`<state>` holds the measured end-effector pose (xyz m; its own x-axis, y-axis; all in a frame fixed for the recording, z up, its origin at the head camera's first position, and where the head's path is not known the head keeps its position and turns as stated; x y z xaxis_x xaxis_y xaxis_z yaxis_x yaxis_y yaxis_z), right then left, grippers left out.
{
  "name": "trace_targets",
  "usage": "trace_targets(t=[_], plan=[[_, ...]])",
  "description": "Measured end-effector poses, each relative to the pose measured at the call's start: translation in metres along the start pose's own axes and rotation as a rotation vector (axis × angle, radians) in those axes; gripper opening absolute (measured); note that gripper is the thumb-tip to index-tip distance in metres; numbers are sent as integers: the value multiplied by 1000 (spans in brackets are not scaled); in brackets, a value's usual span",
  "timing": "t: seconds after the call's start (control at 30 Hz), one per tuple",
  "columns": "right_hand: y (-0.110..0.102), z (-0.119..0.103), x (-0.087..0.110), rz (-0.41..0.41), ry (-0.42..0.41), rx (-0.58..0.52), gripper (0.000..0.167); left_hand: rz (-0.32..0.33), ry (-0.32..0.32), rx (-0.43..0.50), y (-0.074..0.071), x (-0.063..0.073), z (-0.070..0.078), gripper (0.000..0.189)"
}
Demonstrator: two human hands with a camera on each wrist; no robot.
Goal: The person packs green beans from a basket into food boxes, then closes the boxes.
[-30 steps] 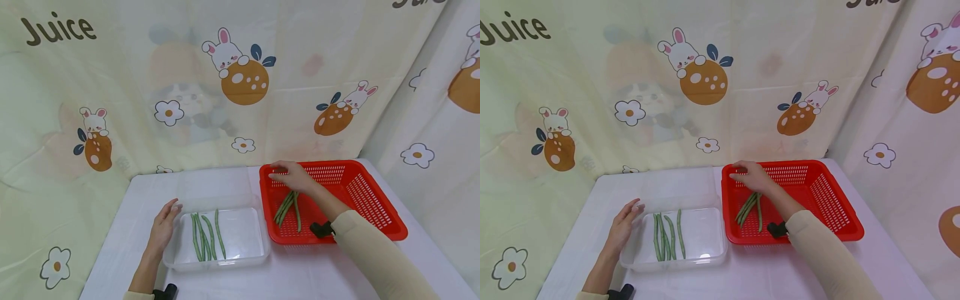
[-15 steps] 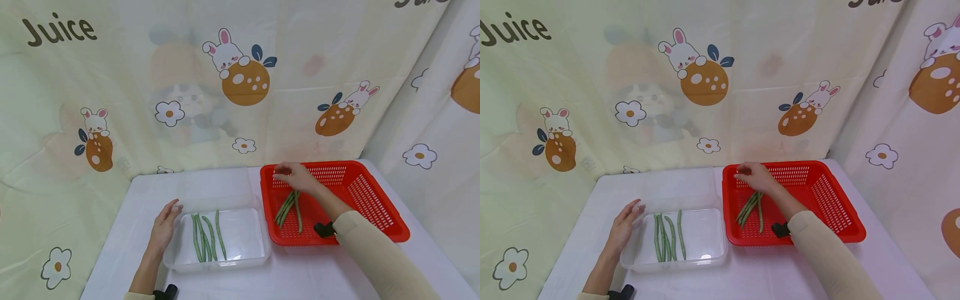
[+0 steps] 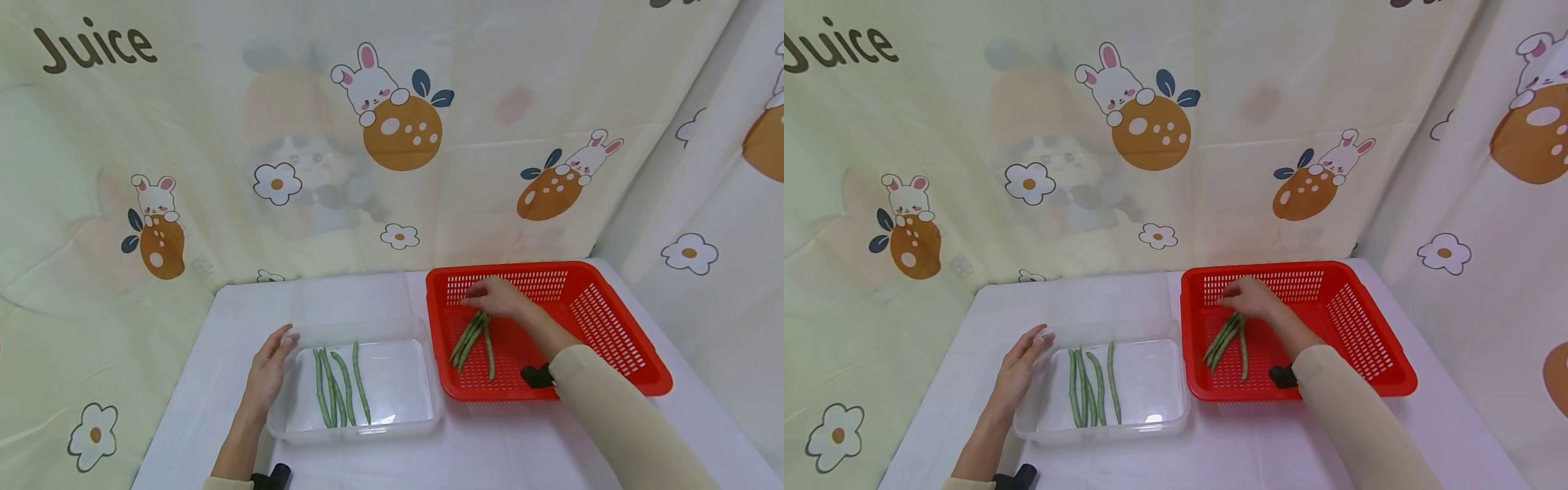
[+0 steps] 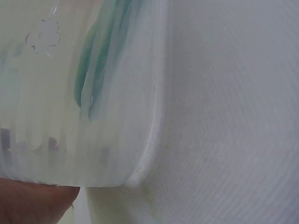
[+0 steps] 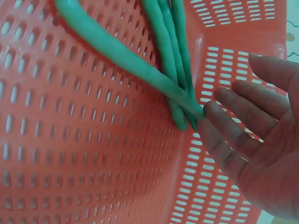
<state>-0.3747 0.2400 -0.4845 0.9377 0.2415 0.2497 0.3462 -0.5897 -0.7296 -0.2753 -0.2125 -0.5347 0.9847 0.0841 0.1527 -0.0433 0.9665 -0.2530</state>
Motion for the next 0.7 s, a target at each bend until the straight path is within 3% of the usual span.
trace_targets(t=[0.5, 0.7], plan=[[-9, 5, 4, 11, -13, 16, 41, -2, -22, -9, 0, -1, -1, 52], [-11, 15, 4, 7, 38, 31, 45, 4, -15, -6, 0, -1, 0, 51]])
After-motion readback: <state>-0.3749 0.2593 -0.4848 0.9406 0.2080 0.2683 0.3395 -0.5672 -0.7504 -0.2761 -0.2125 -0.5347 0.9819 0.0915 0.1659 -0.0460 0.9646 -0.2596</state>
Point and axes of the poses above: each hand's wrist, its own x-axis away from the middle knuckle, its own y-axis out of the palm, z = x × y, the point moved 9 cm from there along -x, towards the middle knuckle, and after that the axes turned 1 degree about y, right-handed, at the moved point
